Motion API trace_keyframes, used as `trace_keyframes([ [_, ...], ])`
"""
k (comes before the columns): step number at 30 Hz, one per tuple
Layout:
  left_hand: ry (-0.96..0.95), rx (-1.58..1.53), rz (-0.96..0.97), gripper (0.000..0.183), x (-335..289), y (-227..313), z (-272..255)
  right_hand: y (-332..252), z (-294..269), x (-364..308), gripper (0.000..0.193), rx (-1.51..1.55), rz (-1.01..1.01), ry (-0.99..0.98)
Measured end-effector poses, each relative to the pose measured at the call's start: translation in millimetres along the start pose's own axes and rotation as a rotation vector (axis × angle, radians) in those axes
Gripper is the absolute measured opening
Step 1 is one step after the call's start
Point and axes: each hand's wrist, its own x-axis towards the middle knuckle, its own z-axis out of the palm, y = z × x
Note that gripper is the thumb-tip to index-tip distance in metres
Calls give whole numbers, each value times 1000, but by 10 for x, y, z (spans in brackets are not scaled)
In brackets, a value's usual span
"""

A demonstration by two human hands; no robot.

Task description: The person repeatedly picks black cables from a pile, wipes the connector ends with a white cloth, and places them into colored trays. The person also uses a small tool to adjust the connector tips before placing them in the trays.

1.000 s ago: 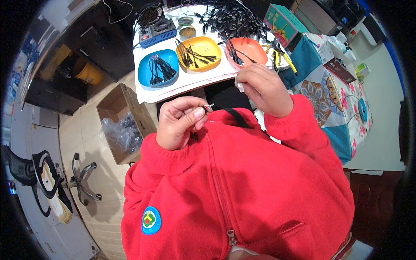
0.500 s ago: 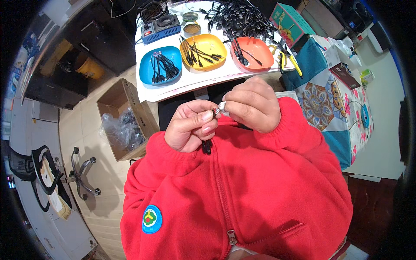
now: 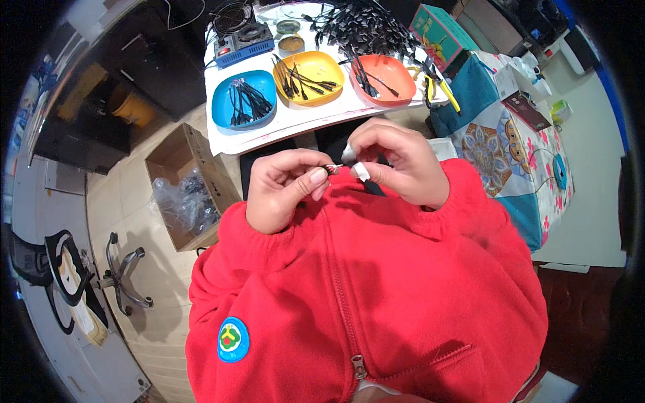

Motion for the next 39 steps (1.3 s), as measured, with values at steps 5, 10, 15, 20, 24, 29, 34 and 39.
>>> trace_keyframes([
  [5, -43, -451, -195, 16, -1, -104, -25, 5, 22, 98, 27, -249, -354, 62],
  [10, -70, -463, -196, 16, 20, -65, -22, 20, 74, 78, 18, -164, -207, 16],
  [15, -8, 297, 93, 15, -35, 40, -6, 9, 138, 19, 17, 741, 582, -54],
  [20, 46, 295, 78, 14, -24, 49, 10, 8, 14, 53, 28, -253, -139, 24],
  [24, 86, 435, 113, 13, -7, 50, 44, 14, 55, 102, 29, -413, -354, 90],
  [29, 185, 815, 358, 13, 50, 65, 74, 70, 159, 158, 26, -391, -201, 139],
  [34, 152, 1057, 563, 16, 254, 79, -25, 197, 170, 287, 13, -115, 1, 115],
  [39, 179, 998, 501, 18, 529, 167, -140, 432, -44, 430, 12, 42, 212, 131],
])
